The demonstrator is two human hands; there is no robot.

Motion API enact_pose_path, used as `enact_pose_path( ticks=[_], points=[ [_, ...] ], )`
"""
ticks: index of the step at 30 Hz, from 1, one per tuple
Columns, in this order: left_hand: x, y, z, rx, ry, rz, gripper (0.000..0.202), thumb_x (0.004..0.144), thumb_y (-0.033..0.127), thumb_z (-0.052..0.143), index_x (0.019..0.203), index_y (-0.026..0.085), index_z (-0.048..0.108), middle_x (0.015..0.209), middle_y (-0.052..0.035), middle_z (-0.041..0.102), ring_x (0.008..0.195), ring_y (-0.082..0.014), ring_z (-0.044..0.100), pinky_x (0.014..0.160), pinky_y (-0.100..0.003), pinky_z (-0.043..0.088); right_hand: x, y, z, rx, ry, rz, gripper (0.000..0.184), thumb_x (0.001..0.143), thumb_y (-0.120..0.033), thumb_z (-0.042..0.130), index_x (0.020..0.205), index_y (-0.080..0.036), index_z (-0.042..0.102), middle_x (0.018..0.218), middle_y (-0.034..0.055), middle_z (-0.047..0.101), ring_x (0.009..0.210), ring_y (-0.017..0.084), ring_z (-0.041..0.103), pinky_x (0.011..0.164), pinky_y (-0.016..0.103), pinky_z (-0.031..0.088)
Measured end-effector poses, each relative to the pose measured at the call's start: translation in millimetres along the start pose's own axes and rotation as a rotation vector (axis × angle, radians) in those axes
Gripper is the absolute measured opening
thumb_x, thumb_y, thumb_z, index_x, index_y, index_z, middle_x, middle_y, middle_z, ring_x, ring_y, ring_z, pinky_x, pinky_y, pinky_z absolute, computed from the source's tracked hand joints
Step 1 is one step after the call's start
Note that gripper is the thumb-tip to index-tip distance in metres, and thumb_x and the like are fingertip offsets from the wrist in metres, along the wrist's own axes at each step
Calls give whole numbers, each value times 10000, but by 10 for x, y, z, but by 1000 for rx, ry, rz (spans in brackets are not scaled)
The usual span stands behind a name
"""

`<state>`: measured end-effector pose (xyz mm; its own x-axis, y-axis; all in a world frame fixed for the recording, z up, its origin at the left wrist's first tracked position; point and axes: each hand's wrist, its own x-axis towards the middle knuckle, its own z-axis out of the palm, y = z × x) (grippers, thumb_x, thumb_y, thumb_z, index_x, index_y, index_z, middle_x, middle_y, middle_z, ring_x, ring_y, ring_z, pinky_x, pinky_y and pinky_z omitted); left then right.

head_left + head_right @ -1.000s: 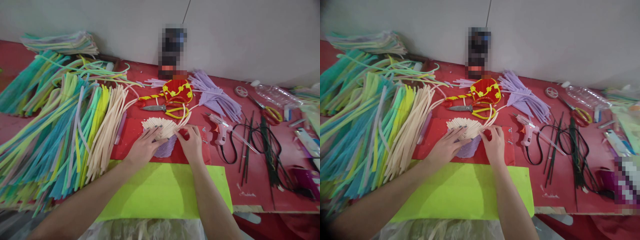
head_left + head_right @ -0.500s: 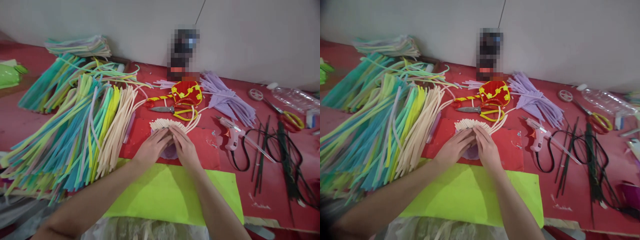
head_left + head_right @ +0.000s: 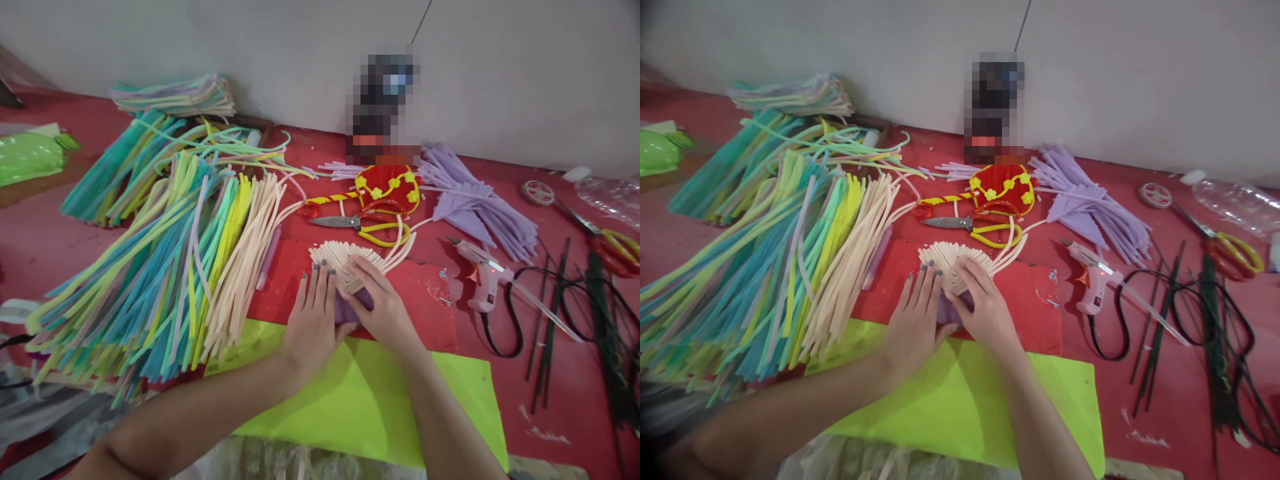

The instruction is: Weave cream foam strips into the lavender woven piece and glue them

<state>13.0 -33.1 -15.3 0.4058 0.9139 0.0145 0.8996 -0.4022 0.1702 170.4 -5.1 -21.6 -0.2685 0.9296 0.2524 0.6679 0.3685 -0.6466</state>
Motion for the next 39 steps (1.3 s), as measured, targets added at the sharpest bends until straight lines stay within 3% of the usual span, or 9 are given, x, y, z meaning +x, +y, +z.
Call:
enact_pose_path(
  ticks=[11,23,31,39],
  points=[
    [37,-71,-60,34,6,-37,769,931,571,320,1398,-38,363,1475,-274,338,1406,-367,271,1124,-548,262,11,1,6,-15,-1,-3,462,899,-264,536,1356,-271,468,1389,93,499,1321,231,435,1090,466,402],
    [6,-74,-110,21,15,-59,702,904,529,453,1428,68,369,1476,-252,358,1401,-389,271,1112,-591,246,23,-2,8,11,4,4,441,893,-264,543,1329,-286,485,1370,87,510,1309,228,448,1088,460,403],
    [-70,-18,-100,40,21,-63,717,927,503,406,1432,-1,336,1500,-243,305,1418,-374,236,1141,-582,198,12,7,13,-1,6,14,473,889,-272,553,1352,-279,458,1370,91,513,1305,231,453,1089,467,400],
    [-87,24,-78,102,-9,-43,683,923,512,404,1381,7,436,1457,-226,392,1382,-363,330,1122,-558,267,12,17,23,-15,15,-1,496,890,-283,560,1371,-255,446,1376,100,512,1303,223,454,1094,447,400]
  ],
)
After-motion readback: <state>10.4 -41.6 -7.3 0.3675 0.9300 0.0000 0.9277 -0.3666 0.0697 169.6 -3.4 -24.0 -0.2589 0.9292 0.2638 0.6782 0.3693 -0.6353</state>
